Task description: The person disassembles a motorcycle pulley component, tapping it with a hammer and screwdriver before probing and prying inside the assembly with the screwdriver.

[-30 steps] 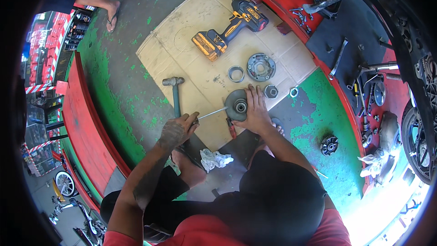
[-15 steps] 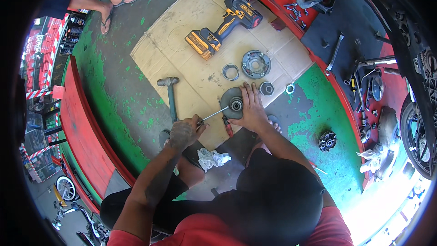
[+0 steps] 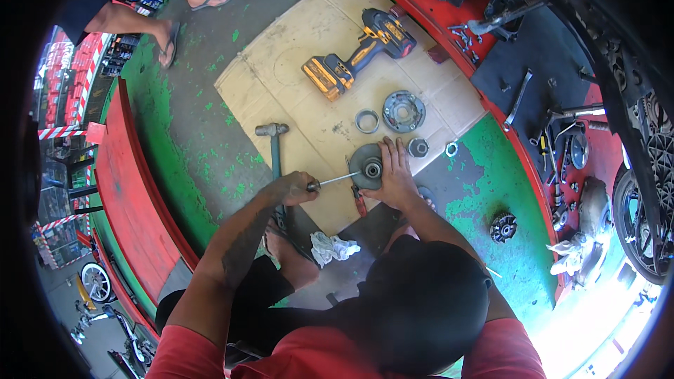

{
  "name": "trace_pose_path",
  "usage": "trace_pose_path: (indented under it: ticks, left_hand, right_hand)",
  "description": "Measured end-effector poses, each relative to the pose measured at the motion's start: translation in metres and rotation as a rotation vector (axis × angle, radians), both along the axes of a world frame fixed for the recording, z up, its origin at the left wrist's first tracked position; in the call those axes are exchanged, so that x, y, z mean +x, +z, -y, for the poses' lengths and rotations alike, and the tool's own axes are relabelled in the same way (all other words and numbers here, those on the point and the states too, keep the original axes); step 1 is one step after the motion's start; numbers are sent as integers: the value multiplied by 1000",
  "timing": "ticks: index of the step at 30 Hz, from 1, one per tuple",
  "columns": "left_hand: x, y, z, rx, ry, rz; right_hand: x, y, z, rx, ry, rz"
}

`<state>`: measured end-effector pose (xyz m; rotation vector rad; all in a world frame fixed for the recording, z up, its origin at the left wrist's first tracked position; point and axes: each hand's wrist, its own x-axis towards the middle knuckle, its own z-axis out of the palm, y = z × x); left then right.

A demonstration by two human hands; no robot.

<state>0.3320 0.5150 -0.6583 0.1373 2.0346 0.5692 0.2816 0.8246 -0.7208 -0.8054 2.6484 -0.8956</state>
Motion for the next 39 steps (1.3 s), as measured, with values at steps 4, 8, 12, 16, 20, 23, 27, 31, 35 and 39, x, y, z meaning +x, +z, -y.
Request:
trace_pose_path:
  ticks: [4, 8, 12, 16, 20, 23, 27, 31, 35, 39]
  left_hand:
    - [33, 4, -19, -192, -9, -397]
    - [45, 9, -47, -286, 20, -527]
    - [58, 11, -54, -337, 38, -610]
    - [68, 12, -62, -364, 92, -633]
    - [74, 11, -71, -388, 228, -580]
    - [77, 7, -71, -380, 257, -575]
    - [83, 1, -72, -396, 237, -589]
    - [81, 5, -74, -420, 216, -557]
    - [70, 14, -78, -446, 261, -397]
    - [70, -8, -58, -357, 218, -347]
  right_hand:
    - [1, 3, -1, 40, 17, 16]
    - [0, 4, -1, 32, 13, 6]
    - [-1, 5, 0, 37, 10, 21]
    - [-1, 5, 0, 43, 6, 33]
    - [0, 4, -1, 35, 1, 17]
    - [0, 4, 1, 25, 4, 10]
    - [-1, 5, 0, 28, 10, 17]
    - [-1, 4, 0, 33, 5, 18]
    - [1, 1, -1, 22, 4, 0]
    - [-1, 3, 3, 20, 11, 8]
